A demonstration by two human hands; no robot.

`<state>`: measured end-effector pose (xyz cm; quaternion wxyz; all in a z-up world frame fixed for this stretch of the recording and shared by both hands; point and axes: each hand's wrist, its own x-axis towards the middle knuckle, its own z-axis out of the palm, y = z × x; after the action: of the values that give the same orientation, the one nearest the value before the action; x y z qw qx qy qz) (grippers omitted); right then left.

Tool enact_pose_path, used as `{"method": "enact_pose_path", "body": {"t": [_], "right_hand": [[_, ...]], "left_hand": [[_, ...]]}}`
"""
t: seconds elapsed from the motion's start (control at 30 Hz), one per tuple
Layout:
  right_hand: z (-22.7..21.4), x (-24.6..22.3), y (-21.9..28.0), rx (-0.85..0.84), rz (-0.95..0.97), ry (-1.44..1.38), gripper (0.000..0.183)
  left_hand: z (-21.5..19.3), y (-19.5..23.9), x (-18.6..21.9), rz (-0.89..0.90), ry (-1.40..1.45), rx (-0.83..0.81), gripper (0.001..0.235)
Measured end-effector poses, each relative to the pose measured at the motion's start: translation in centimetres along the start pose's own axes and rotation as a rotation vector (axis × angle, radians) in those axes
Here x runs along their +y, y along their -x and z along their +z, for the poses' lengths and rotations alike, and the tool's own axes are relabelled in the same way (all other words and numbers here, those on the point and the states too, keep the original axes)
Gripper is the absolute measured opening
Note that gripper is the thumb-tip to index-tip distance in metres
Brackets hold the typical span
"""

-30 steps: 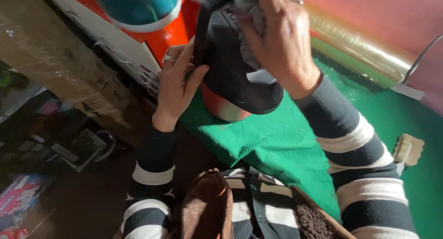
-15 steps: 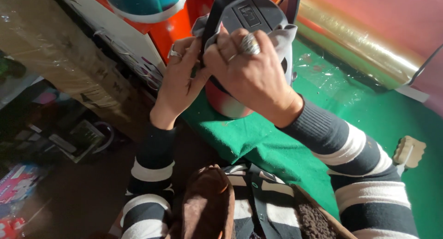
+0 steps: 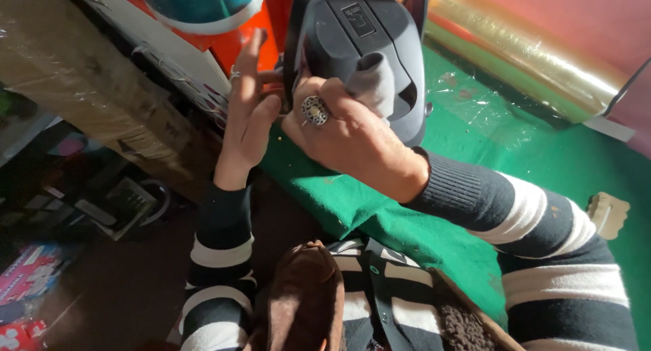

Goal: The person cleans a black and red appliance with a cloth and then wraps it in plastic film.

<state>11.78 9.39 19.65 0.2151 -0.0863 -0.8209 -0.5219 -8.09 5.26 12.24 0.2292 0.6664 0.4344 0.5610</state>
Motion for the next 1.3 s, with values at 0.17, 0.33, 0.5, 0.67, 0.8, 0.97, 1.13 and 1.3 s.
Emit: {"method": "enact_pose_path", "body": {"t": [0.17, 0.33, 0.5, 0.67, 0.8, 0.97, 1.13, 1.3], "right_hand": [[-0.1, -1.1, 0.4, 0.017, 0.058, -0.077, 0.005], [-2.4, -2.1, 1.7, -0.086, -0.174, -0.275, 0.013], [-5.2, -0.1, 3.6, 0.010, -0.264, -0.798, 0.018], [-6.4, 6.2, 4.9, 0.257, -0.124, -1.047, 0.019], [-5.3, 7.9, 12.1, 0.339, 0.213, -1.220, 0.017], [-2.1, 5.9, 17.3, 0.457, 1.091, -0.993, 0.022], [-0.8, 7.1, 5.7, 0.234, 0.932, -1.211, 0.044], [1.6, 4.8, 0.6, 0.033, 0.589, -1.046, 0.041]], "left_hand": [[0.6, -1.2, 0.4, 0.175, -0.223, 0.101, 0.055], [2.0, -1.7, 0.3, 0.100, -0.078, 0.130, 0.039], [2.3, -1.6, -1.0, 0.061, -0.031, 0.177, 0.033], [2.5, -1.5, 2.4, 0.227, -0.350, 0.184, 0.036], [3.2, 0.4, 2.4, 0.338, -0.460, 0.130, 0.038], [5.1, 3.9, -0.1, 0.431, -0.564, 0.103, 0.034], [5.7, 4.5, 0.5, 0.437, -0.614, 0.125, 0.024], [5.3, 4.5, 0.4, 0.410, -0.641, 0.085, 0.019]]}}
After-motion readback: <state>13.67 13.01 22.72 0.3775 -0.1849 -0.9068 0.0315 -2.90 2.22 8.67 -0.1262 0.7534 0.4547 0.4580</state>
